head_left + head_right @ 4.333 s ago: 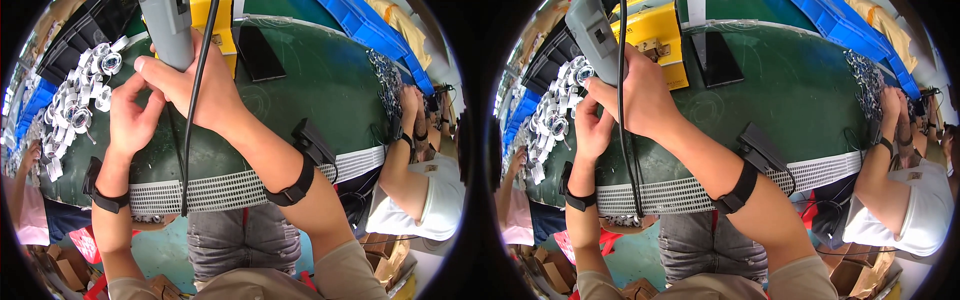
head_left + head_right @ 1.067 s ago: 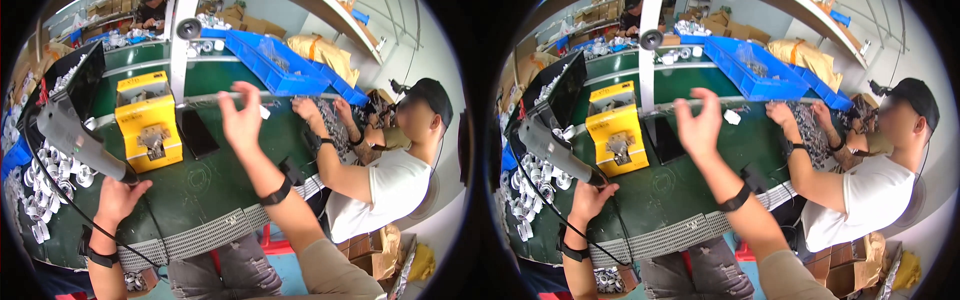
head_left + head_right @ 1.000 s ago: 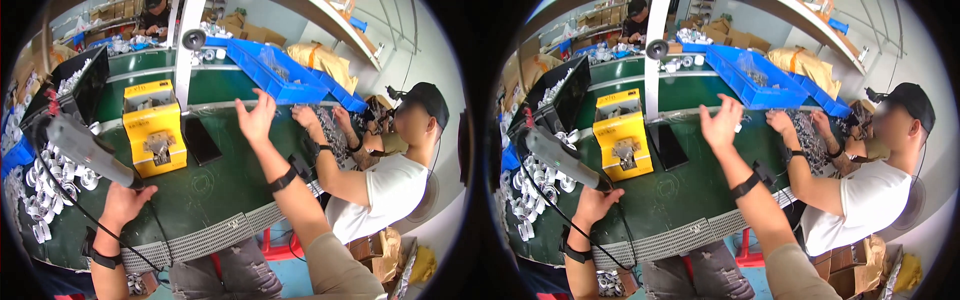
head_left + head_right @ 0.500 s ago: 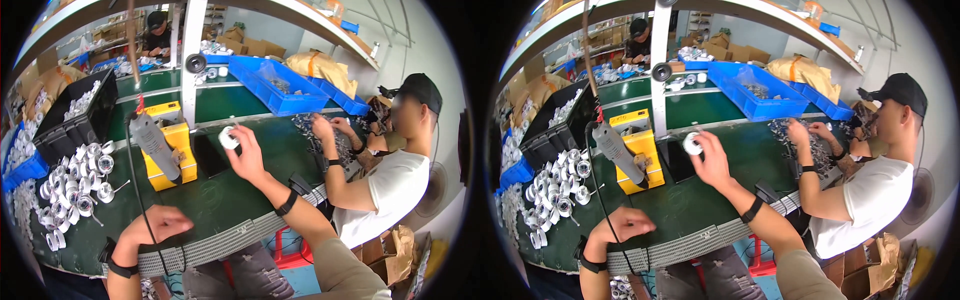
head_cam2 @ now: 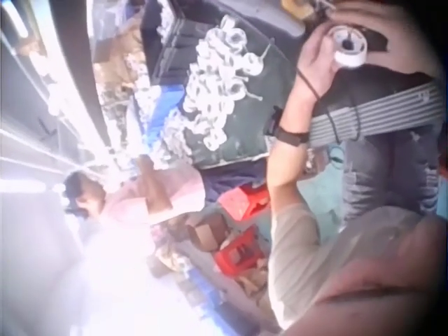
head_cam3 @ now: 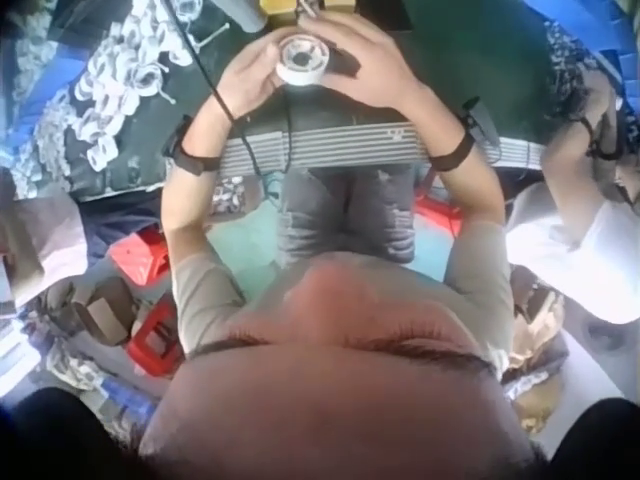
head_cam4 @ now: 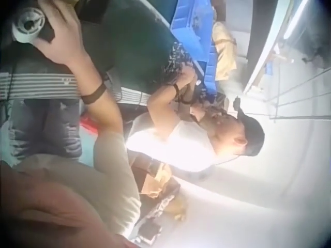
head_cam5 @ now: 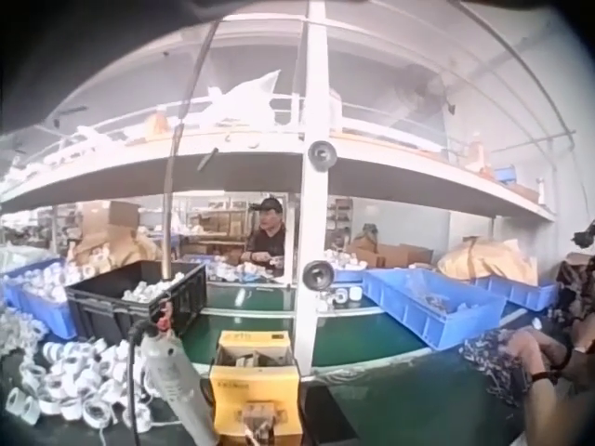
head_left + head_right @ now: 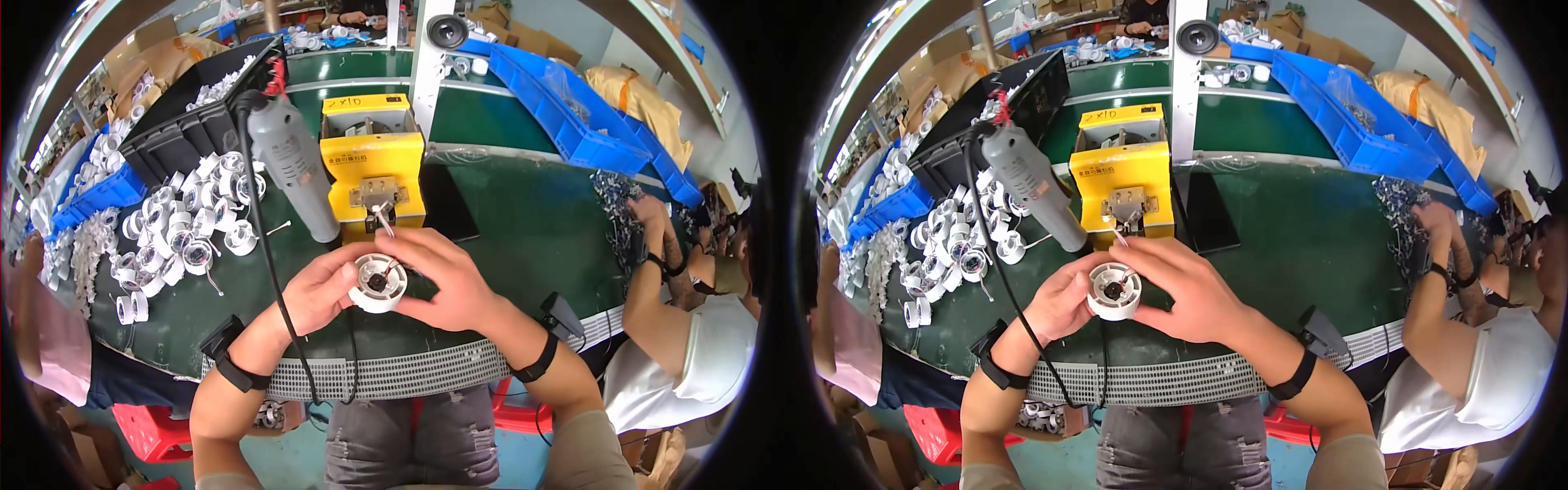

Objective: The person picks up a white camera housing and a circuit board, inserts the board into the housing, and secures it with a power screwdriver. They then place the assembled unit into a pile and repeat the process.

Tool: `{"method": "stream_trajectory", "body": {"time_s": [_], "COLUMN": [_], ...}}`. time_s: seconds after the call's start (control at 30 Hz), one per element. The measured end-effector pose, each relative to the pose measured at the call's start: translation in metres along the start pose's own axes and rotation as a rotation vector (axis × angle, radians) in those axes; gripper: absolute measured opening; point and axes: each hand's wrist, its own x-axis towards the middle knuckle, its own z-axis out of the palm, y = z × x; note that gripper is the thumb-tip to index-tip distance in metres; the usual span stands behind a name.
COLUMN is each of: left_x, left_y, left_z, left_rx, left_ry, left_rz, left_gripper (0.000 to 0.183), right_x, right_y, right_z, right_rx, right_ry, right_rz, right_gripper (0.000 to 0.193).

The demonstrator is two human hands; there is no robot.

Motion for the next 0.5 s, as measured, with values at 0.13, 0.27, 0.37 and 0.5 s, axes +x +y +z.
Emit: {"method": "stream_trajectory", "body": {"time_s": [0.13,0.27,0.37,0.5], "left_x": [-0.002,-0.001,0.000,0.001], "left_y": [0.002,0.010,0.011,0.008], "left_z": [-0.003,0.003,0.002,0.003], "left_rx": [0.001,-0.009,-0.014,-0.003], "left_ry": [-0.041,-0.019,0.029,0.085], "left_rz": [0.013,0.004,-0.059,-0.071], "left_gripper": [0.073,0.072,0.069,0.067], "right_x": [0.001,-0.009,-0.010,-0.008], "right_y": [-0.009,0.003,0.000,-0.001], "right_z": [-0.008,-0.004,-0.001,0.000], "right_rx": [0.391,0.529,0.628,1.062], "right_ry": [-0.046,0.005,0.078,0.232], "right_rz": [0.209,0.253,0.355,0.513], "right_gripper": [0.059,0.040,0.029,0.025]}}
